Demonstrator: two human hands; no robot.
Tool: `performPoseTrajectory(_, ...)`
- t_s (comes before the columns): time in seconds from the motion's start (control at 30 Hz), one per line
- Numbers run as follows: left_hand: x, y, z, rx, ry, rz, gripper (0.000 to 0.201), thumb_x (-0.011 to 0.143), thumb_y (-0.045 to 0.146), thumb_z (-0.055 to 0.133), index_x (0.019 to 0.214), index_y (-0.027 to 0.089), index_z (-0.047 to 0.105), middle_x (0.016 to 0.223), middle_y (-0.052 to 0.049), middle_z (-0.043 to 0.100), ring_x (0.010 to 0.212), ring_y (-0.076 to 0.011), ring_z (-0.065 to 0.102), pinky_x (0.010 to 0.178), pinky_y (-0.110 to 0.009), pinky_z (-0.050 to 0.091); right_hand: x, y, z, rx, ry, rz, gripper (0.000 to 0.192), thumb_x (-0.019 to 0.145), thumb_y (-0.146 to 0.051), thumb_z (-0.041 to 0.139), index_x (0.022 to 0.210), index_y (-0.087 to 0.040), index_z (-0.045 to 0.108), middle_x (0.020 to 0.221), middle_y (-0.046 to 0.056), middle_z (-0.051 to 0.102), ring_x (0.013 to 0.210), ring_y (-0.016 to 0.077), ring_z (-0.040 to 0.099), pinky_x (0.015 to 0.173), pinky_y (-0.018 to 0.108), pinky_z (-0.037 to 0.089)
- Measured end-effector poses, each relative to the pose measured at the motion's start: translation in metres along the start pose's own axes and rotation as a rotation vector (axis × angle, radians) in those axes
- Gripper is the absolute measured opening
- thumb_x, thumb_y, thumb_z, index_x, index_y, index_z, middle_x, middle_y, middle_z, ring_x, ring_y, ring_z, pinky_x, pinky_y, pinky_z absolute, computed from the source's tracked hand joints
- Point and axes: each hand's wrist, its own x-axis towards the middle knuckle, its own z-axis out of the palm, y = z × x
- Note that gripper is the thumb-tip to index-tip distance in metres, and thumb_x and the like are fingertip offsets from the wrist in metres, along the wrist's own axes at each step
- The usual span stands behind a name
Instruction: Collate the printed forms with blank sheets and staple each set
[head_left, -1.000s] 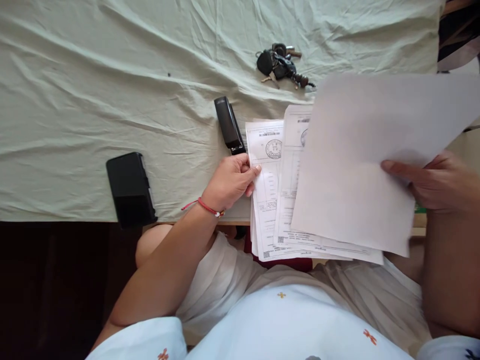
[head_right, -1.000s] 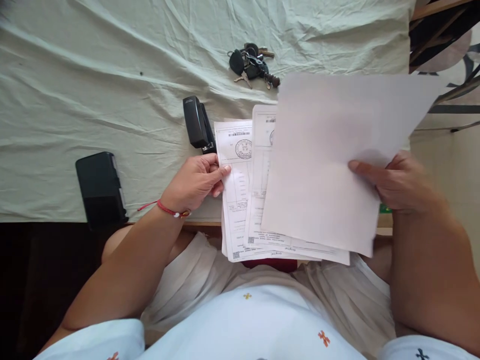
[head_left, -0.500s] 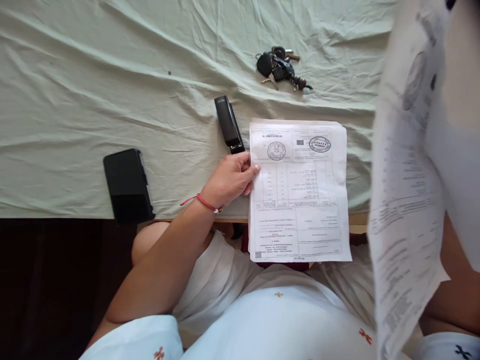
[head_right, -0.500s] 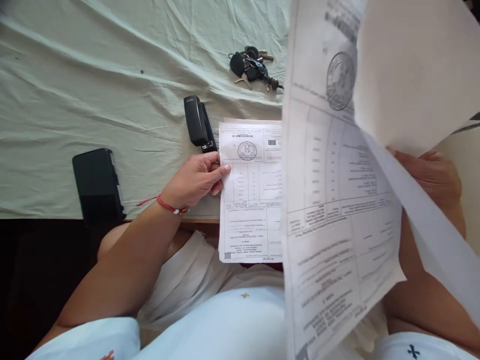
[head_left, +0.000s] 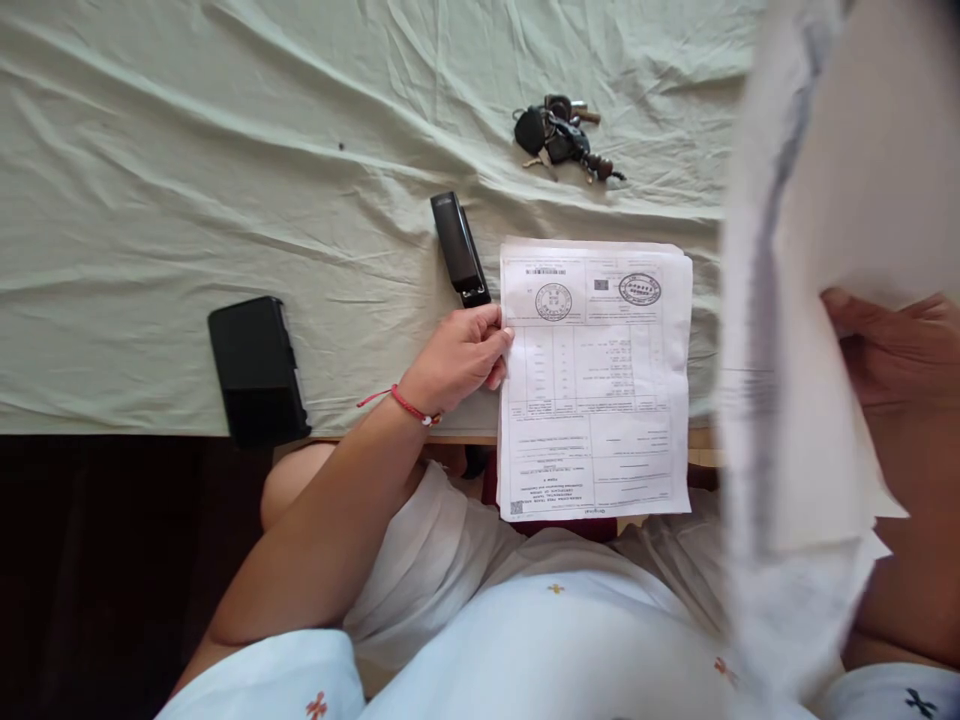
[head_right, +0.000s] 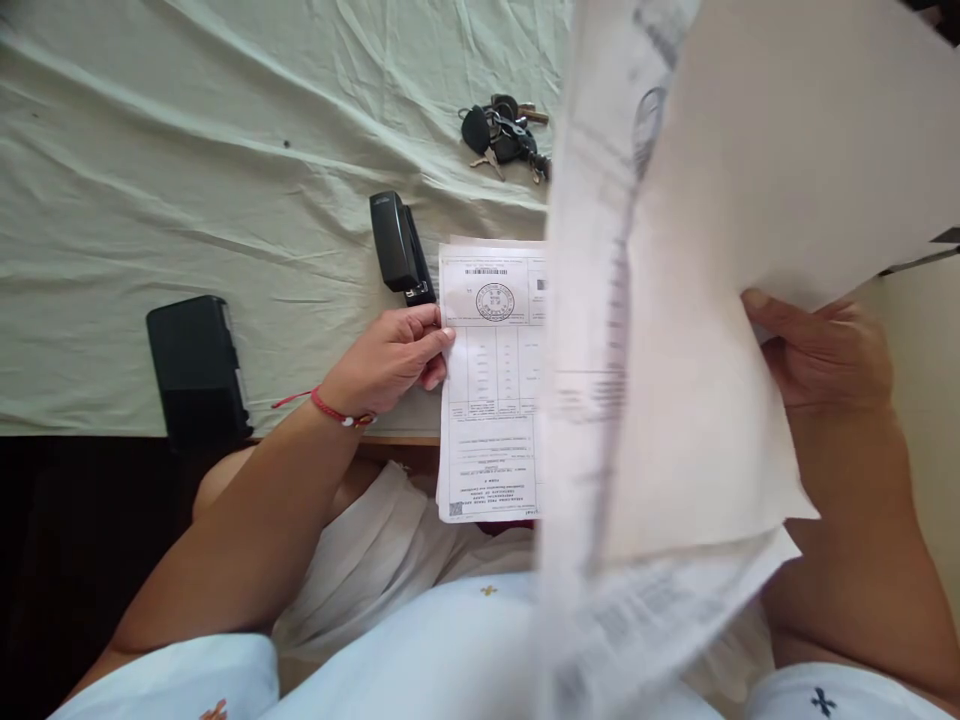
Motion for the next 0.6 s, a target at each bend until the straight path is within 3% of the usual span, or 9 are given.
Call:
performPoseTrajectory(0.13,0.0,0.002,0.001,-0.032,0.01,-0.035,0.021,0.09,0.012,0.053,0.07,0.018,0.051,0.047,0.005,0.05,0.038,-0.0061,0.046,0.042,-0.018,0.032,0.001,0.005,0.016,0.044,-0.064,0.048,0.04,0.057,-0.02,0.095,0.093,-0.023,0.077,0.119,0.003,0.075,0.102,0.0188,0.072,0.086,0.03,0.064)
performPoseTrajectory(0.23,-0.001,0.005,0.002,-0.022,0.014,-0.058,0.026,0.094,0.01,0.049,0.069,0.017,0.05,0.046,0.005,0.049,0.038,-0.0054,0.045,0.042,-0.017,0.031,0.004,0.018,0.019,-0.02,-0.09,0.156,0.042,0.052,-0.024,0.097,0.09,-0.022,0.079,0.105,0.004,0.078,0.082,0.0165,0.072,0.07,0.026,0.064)
performPoseTrajectory(0.33,-0.001,0.008,0.002,-0.023,0.011,-0.073,0.029,0.098,0.013,0.046,0.069,0.017,0.05,0.046,0.005,0.047,0.037,-0.0053,0.044,0.041,-0.018,0.028,0.003,0.029,0.021,-0.054,-0.181,0.195,0.037,0.059,-0.031,0.096,0.091,-0.024,0.08,0.097,0.002,0.078,0.075,0.0155,0.072,0.064,0.026,0.063)
performPoseTrajectory(0.43,-0.002,0.008,0.002,-0.026,0.005,-0.068,0.032,0.1,0.015,0.046,0.068,0.017,0.049,0.047,0.005,0.046,0.037,-0.005,0.044,0.041,-0.018,0.027,-0.003,0.03,0.027,-0.037,-0.268,0.169,0.031,0.066,-0.033,0.093,0.092,-0.025,0.08,0.098,0.0,0.078,0.078,0.0132,0.072,0.068,0.023,0.063)
performPoseTrajectory(0.6,-0.001,0.008,0.001,0.01,-0.015,-0.053,0.029,0.099,0.014,0.047,0.07,0.016,0.052,0.049,0.005,0.046,0.038,-0.0051,0.043,0.042,-0.018,0.027,-0.008,0.021,0.035,-0.053,-0.288,0.163,0.03,0.066,-0.034,0.093,0.091,-0.023,0.08,0.1,0.002,0.078,0.078,0.0113,0.071,0.067,0.019,0.061)
